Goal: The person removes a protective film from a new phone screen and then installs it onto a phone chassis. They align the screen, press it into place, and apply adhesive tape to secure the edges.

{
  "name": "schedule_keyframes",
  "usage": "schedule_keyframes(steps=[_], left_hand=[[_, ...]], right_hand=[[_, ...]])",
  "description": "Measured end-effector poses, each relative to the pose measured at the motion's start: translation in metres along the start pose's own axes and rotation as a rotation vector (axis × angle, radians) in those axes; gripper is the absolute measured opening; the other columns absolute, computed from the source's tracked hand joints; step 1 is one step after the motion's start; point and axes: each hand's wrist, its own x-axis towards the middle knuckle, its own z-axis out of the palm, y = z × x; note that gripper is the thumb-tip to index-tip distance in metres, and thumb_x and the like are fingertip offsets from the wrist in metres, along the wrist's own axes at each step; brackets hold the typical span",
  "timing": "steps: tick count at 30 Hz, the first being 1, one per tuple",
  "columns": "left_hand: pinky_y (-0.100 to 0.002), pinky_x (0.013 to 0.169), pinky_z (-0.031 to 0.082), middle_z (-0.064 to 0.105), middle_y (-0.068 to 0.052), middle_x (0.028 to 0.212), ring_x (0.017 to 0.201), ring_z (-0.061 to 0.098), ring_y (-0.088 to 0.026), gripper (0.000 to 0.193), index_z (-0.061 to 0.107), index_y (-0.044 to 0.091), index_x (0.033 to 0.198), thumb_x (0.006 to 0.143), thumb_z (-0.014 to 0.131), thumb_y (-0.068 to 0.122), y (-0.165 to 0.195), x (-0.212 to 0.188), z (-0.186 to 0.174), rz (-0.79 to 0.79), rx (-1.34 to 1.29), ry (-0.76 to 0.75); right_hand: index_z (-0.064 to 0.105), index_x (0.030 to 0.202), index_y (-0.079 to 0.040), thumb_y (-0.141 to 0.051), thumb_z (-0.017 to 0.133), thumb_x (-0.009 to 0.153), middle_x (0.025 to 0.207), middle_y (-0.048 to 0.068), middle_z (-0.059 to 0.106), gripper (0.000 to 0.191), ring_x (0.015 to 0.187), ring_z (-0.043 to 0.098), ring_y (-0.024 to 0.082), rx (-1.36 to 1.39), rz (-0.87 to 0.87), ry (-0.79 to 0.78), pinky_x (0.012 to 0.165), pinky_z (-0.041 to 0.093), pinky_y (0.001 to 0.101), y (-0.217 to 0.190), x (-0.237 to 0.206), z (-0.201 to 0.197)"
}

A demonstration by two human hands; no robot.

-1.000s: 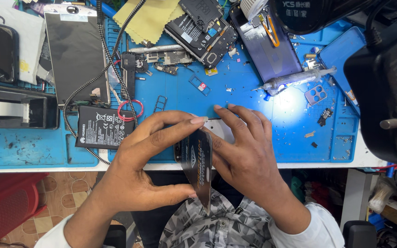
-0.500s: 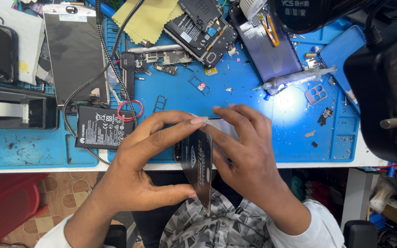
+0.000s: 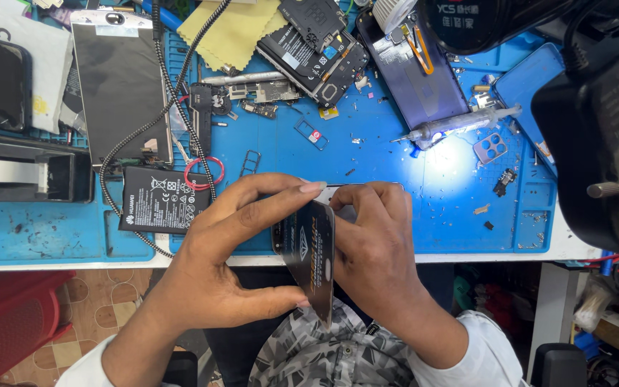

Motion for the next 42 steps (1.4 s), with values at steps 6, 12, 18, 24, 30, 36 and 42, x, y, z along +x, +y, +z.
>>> schedule_keyframes(steps=[6,12,18,24,30,36,42], left_hand=[[-0.042,0.119,0.051,0.064,-0.013,0.146,0.137,0.063,-0.028,0.084,0.055,0.009,0.150,0.078,0.088,0.038,0.001,0.001,-0.001,0.013,0.015,-0.008],[-0.042,0.120,0.050,0.065,-0.012,0.147,0.138,0.063,-0.028,0.084,0.056,0.010,0.150,0.079,0.088,0.039,0.002,0.000,0.000,0.011,0.014,-0.003],[-0.042,0.120,0.050,0.065,-0.013,0.146,0.138,0.063,-0.028,0.083,0.057,0.010,0.150,0.079,0.088,0.039,0.002,0.000,-0.001,-0.002,-0.007,-0.006],[-0.042,0.119,0.050,0.064,-0.014,0.145,0.137,0.064,-0.029,0.083,0.057,0.010,0.149,0.079,0.088,0.039,0.002,0.001,-0.001,-0.007,-0.011,-0.008],[-0.042,0.120,0.049,0.065,-0.013,0.147,0.138,0.063,-0.029,0.083,0.056,0.010,0.150,0.079,0.088,0.039,0.002,0.001,-0.001,0.003,0.011,-0.007],[-0.042,0.120,0.049,0.064,-0.011,0.147,0.137,0.063,-0.027,0.084,0.056,0.009,0.151,0.078,0.088,0.038,-0.001,-0.003,-0.004,-0.011,-0.009,0.002],[-0.042,0.123,0.043,0.059,-0.016,0.148,0.140,0.058,-0.028,0.088,0.052,0.004,0.151,0.076,0.090,0.031,-0.007,-0.010,-0.004,-0.032,-0.150,0.070]], right_hand=[[0.075,0.097,-0.012,-0.012,0.079,0.075,0.102,0.005,0.063,0.023,0.100,0.052,0.029,0.091,0.061,-0.020,0.087,0.042,0.0408,-0.001,0.003,0.002],[0.074,0.104,-0.010,-0.013,0.078,0.076,0.098,0.004,0.063,0.029,0.095,0.052,0.028,0.123,0.125,0.003,0.086,0.039,0.0404,-0.003,0.012,0.007],[0.070,0.104,-0.008,-0.009,0.073,0.076,0.098,0.005,0.061,0.028,0.093,0.050,0.029,0.139,0.142,-0.031,0.083,0.037,0.0408,-0.006,0.017,0.006],[0.067,0.105,-0.007,-0.008,0.072,0.078,0.103,0.006,0.060,0.027,0.097,0.049,0.029,0.140,0.141,-0.049,0.085,0.037,0.0415,-0.007,0.020,0.005],[0.067,0.104,-0.007,-0.009,0.074,0.076,0.102,0.007,0.061,0.030,0.096,0.050,0.030,0.150,0.149,-0.058,0.083,0.038,0.0420,-0.005,0.021,0.006],[0.070,0.105,-0.007,-0.007,0.078,0.083,0.103,0.007,0.065,0.023,0.102,0.057,0.028,0.204,0.230,0.028,0.088,0.045,0.0398,-0.001,0.017,-0.005],[0.072,0.100,-0.006,-0.008,0.080,0.086,0.099,0.007,0.067,0.017,0.098,0.059,0.024,0.184,0.279,0.112,0.084,0.046,0.0357,0.006,0.005,-0.022]])
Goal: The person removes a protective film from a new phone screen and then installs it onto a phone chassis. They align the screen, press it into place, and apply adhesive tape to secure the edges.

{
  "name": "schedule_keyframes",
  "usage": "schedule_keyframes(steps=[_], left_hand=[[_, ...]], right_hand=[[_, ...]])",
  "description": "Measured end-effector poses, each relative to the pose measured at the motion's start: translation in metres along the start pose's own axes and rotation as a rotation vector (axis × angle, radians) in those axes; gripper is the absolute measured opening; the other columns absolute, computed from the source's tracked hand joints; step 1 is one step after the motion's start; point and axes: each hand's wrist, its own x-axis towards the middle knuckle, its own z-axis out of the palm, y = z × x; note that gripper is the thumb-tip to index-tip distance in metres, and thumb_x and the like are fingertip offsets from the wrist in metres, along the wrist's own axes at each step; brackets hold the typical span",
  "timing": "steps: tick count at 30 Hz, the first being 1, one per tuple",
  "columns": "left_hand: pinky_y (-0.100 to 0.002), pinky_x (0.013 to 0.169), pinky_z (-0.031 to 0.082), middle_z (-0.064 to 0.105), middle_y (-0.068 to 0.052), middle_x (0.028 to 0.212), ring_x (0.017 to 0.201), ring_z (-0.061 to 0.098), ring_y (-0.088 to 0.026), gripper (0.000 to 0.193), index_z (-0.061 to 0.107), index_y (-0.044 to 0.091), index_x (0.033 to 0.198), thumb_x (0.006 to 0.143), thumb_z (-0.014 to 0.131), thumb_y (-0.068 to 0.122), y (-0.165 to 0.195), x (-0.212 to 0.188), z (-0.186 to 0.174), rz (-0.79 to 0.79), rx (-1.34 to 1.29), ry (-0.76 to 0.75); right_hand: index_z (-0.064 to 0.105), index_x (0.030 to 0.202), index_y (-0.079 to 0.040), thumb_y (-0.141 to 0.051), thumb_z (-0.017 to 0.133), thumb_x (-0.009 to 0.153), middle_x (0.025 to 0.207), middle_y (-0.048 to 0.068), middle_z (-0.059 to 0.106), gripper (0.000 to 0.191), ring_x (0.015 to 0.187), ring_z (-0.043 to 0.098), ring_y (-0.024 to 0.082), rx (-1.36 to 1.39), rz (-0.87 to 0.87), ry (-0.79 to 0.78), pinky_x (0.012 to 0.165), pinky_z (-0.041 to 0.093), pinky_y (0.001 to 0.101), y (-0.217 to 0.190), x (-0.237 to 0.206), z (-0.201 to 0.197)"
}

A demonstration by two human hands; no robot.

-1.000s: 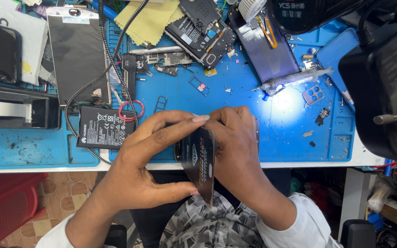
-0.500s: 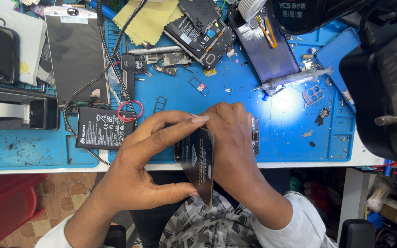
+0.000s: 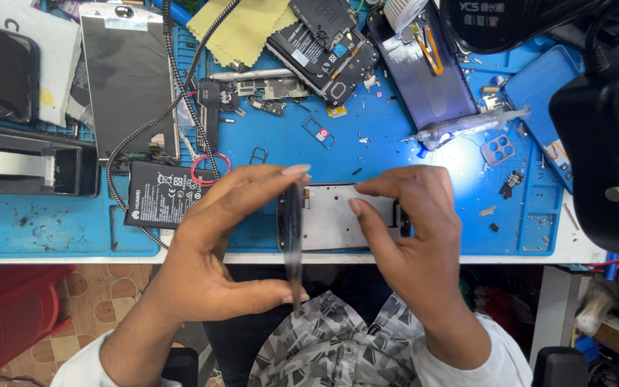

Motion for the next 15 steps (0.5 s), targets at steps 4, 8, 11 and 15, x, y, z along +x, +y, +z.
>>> schedule_keyframes(steps=[4,8,11,15], left_hand=[[-0.049,0.118,0.051,0.058,-0.021,0.149,0.137,0.060,-0.032,0.109,0.034,0.000,0.159,0.077,0.096,0.036,0.002,-0.004,0.002,-0.219,-0.441,0.109],[-0.055,0.117,0.051,0.058,-0.026,0.138,0.132,0.062,-0.038,0.116,0.023,0.000,0.164,0.084,0.089,0.051,0.004,0.005,0.004,-0.152,-0.684,0.247],[-0.059,0.113,0.051,0.055,-0.028,0.139,0.131,0.059,-0.042,0.113,0.019,0.003,0.164,0.086,0.077,0.062,0.012,0.007,0.005,-0.208,-0.774,0.316],[-0.059,0.109,0.051,0.053,-0.030,0.140,0.131,0.058,-0.043,0.104,0.021,0.004,0.161,0.090,0.060,0.069,0.028,0.006,0.010,-0.280,-0.827,0.367]], right_hand=[[0.071,0.102,-0.004,-0.004,0.081,0.086,0.102,0.008,0.066,0.019,0.103,0.060,0.023,0.028,-0.058,0.042,0.090,0.048,0.0344,0.001,-0.009,-0.004],[0.071,0.105,-0.002,-0.002,0.083,0.085,0.104,0.009,0.066,0.024,0.107,0.062,0.024,0.144,-0.129,0.048,0.093,0.050,0.0350,0.003,-0.012,-0.002],[0.070,0.110,-0.001,0.000,0.081,0.087,0.109,0.010,0.066,0.026,0.109,0.064,0.023,0.274,-0.142,0.003,0.092,0.053,0.0330,0.002,-0.013,0.000],[0.069,0.116,0.000,0.002,0.078,0.089,0.116,0.012,0.066,0.028,0.111,0.066,0.021,0.470,-0.105,-0.075,0.094,0.055,0.0315,-0.005,-0.017,-0.003]])
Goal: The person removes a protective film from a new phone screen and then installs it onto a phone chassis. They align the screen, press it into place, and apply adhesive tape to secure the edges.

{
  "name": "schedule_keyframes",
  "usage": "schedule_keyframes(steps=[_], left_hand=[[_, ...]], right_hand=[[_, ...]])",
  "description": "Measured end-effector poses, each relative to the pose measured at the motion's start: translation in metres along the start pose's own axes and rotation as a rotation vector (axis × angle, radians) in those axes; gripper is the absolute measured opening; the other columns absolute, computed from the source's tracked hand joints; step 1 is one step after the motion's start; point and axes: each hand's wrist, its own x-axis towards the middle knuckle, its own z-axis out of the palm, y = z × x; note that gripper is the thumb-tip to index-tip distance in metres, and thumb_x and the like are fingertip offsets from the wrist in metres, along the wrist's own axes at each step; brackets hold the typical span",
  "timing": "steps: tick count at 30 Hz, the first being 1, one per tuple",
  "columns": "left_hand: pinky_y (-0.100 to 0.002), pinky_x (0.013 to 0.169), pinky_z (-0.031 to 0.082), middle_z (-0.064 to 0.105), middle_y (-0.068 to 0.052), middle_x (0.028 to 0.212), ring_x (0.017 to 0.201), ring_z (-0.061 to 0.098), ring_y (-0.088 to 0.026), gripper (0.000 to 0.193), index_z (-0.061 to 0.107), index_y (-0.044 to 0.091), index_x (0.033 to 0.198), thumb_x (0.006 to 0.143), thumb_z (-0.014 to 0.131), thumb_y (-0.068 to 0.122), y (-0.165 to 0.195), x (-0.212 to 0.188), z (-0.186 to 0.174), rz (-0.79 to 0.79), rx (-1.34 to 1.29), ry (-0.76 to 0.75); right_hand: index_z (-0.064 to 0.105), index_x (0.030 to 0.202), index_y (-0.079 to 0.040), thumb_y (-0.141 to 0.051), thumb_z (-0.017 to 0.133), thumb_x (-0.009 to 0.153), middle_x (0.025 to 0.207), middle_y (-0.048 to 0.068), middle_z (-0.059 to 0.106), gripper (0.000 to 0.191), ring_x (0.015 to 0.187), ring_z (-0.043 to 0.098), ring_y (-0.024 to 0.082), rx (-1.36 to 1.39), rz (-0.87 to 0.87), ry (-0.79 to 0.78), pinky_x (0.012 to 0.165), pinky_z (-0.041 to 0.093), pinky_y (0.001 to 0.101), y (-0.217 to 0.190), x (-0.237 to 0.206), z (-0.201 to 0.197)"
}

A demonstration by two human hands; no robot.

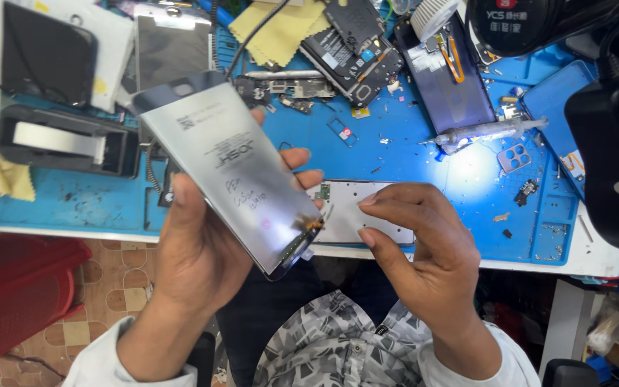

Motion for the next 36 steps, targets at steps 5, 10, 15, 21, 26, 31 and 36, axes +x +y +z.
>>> schedule_keyframes(steps=[5,10,15,21,26,31,36], left_hand=[[-0.056,0.103,0.053,0.055,-0.030,0.139,0.126,0.061,-0.041,0.091,0.027,0.003,0.158,0.095,0.043,0.066,0.006,-0.022,0.018,-0.077,-0.121,0.023],[-0.051,0.104,0.054,0.058,-0.029,0.138,0.122,0.063,-0.035,0.079,0.035,0.000,0.153,0.102,0.031,0.060,0.003,-0.054,0.036,-0.128,-0.212,0.031],[-0.048,0.100,0.056,0.060,-0.028,0.137,0.118,0.065,-0.035,0.078,0.040,-0.004,0.149,0.105,0.028,0.060,-0.005,-0.089,0.050,-0.124,-0.272,-0.002],[-0.049,0.094,0.058,0.061,-0.027,0.134,0.117,0.065,-0.036,0.078,0.042,-0.003,0.148,0.104,0.029,0.060,-0.010,-0.130,0.065,-0.080,-0.256,-0.010],[-0.050,0.095,0.058,0.059,-0.027,0.135,0.119,0.065,-0.036,0.080,0.042,-0.005,0.148,0.103,0.030,0.061,-0.011,-0.152,0.073,-0.064,-0.280,-0.060],[-0.050,0.094,0.058,0.059,-0.028,0.136,0.119,0.065,-0.035,0.080,0.041,-0.005,0.147,0.102,0.031,0.060,-0.012,-0.163,0.078,-0.064,-0.265,-0.101],[-0.049,0.094,0.058,0.060,-0.030,0.136,0.111,0.067,-0.037,0.080,0.043,-0.008,0.147,0.107,0.031,0.060,-0.016,-0.167,0.078,-0.072,-0.297,-0.143]], right_hand=[[0.068,0.124,0.003,0.004,0.075,0.091,0.117,0.013,0.066,0.033,0.109,0.065,0.020,0.225,0.068,-0.068,0.098,0.056,0.0332,-0.023,-0.011,-0.004],[0.070,0.121,0.003,0.004,0.076,0.090,0.111,0.012,0.067,0.031,0.103,0.067,0.019,0.268,0.052,-0.156,0.093,0.056,0.0320,-0.050,-0.029,-0.011],[0.072,0.111,0.003,0.006,0.077,0.088,0.104,0.013,0.068,0.023,0.098,0.066,0.018,0.245,0.009,-0.126,0.090,0.054,0.0302,-0.077,-0.059,-0.015],[0.071,0.095,0.001,0.007,0.078,0.078,0.099,0.015,0.069,0.019,0.095,0.067,0.021,0.212,-0.064,-0.057,0.080,0.055,0.0306,-0.105,-0.096,-0.021],[0.070,0.094,0.000,0.008,0.078,0.074,0.098,0.016,0.070,0.023,0.095,0.069,0.023,0.126,-0.151,-0.020,0.079,0.056,0.0328,-0.120,-0.119,-0.024],[0.068,0.099,-0.003,0.008,0.079,0.079,0.101,0.014,0.072,0.025,0.093,0.072,0.020,0.035,-0.221,0.014,0.077,0.059,0.0303,-0.129,-0.131,-0.023],[0.065,0.100,-0.004,0.008,0.078,0.077,0.097,0.013,0.070,0.029,0.095,0.071,0.022,-0.116,-0.317,-0.045,0.080,0.060,0.0320,-0.135,-0.125,-0.030]])
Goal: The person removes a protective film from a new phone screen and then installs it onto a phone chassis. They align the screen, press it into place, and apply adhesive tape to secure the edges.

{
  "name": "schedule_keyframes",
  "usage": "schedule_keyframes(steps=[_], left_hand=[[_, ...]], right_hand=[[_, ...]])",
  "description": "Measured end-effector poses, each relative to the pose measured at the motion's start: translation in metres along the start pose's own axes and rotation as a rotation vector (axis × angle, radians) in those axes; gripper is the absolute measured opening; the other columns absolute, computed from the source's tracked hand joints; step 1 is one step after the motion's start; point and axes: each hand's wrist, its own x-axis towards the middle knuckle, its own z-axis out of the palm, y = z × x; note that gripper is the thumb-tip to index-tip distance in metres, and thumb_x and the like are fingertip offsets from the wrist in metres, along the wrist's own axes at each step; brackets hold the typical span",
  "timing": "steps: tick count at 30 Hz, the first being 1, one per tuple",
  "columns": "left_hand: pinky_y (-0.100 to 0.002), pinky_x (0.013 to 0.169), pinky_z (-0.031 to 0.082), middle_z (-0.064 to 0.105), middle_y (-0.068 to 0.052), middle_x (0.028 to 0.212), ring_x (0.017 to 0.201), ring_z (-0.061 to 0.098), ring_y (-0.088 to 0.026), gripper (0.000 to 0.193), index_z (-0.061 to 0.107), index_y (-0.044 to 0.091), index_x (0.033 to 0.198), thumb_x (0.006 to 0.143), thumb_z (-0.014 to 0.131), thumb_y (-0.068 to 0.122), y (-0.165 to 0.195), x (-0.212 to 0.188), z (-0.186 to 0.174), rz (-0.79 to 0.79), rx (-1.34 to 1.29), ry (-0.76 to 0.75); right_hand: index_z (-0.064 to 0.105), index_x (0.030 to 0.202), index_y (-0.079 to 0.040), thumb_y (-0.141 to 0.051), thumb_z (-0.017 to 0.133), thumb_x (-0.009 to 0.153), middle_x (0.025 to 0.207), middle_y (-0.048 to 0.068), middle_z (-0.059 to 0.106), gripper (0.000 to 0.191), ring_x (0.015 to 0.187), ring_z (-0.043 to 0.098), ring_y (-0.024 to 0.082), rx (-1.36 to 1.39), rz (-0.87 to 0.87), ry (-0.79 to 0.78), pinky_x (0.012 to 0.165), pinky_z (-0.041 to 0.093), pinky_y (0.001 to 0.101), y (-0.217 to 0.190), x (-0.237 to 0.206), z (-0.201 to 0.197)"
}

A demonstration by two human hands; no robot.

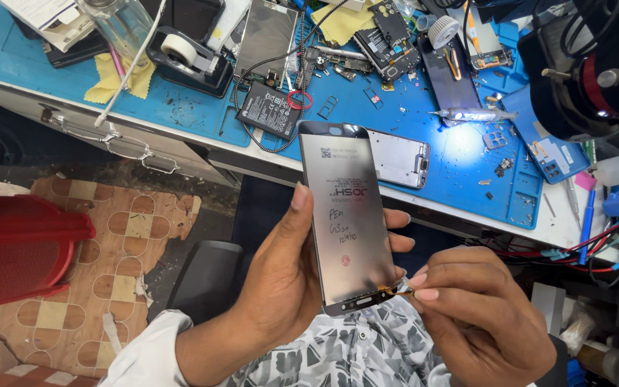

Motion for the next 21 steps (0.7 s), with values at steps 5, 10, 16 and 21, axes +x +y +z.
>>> schedule_keyframes(steps=[5,10,16,21], left_hand=[[-0.049,0.095,0.059,0.061,-0.028,0.133,0.116,0.067,-0.036,0.078,0.045,-0.006,0.144,0.104,0.031,0.059,-0.002,0.001,-0.001,-0.020,-0.007,0.050],[-0.048,0.097,0.059,0.063,-0.028,0.130,0.117,0.067,-0.035,0.076,0.046,-0.004,0.143,0.104,0.031,0.059,-0.002,0.003,-0.004,-0.023,0.003,0.068],[-0.047,0.099,0.058,0.063,-0.027,0.131,0.117,0.067,-0.034,0.075,0.047,-0.006,0.142,0.106,0.029,0.057,-0.002,0.005,-0.008,-0.027,-0.033,0.069],[-0.046,0.099,0.057,0.063,-0.027,0.130,0.116,0.067,-0.033,0.075,0.048,-0.005,0.142,0.105,0.028,0.057,0.000,0.007,-0.009,-0.048,-0.043,0.090]], right_hand=[[0.065,0.100,-0.003,0.008,0.080,0.075,0.095,0.014,0.070,0.031,0.092,0.072,0.021,-0.066,0.003,0.001,0.077,0.058,0.0314,-0.002,0.004,0.006],[0.065,0.100,0.000,0.009,0.078,0.075,0.096,0.016,0.069,0.030,0.092,0.070,0.022,-0.050,0.044,-0.003,0.077,0.057,0.0313,0.000,0.007,0.008],[0.067,0.108,0.001,0.010,0.079,0.083,0.096,0.014,0.072,0.030,0.093,0.071,0.019,0.064,0.092,0.056,0.077,0.057,0.0276,0.006,0.001,0.018],[0.067,0.109,0.002,0.010,0.079,0.082,0.098,0.014,0.072,0.031,0.095,0.070,0.021,0.120,0.112,0.038,0.081,0.056,0.0291,0.011,0.002,0.017]])
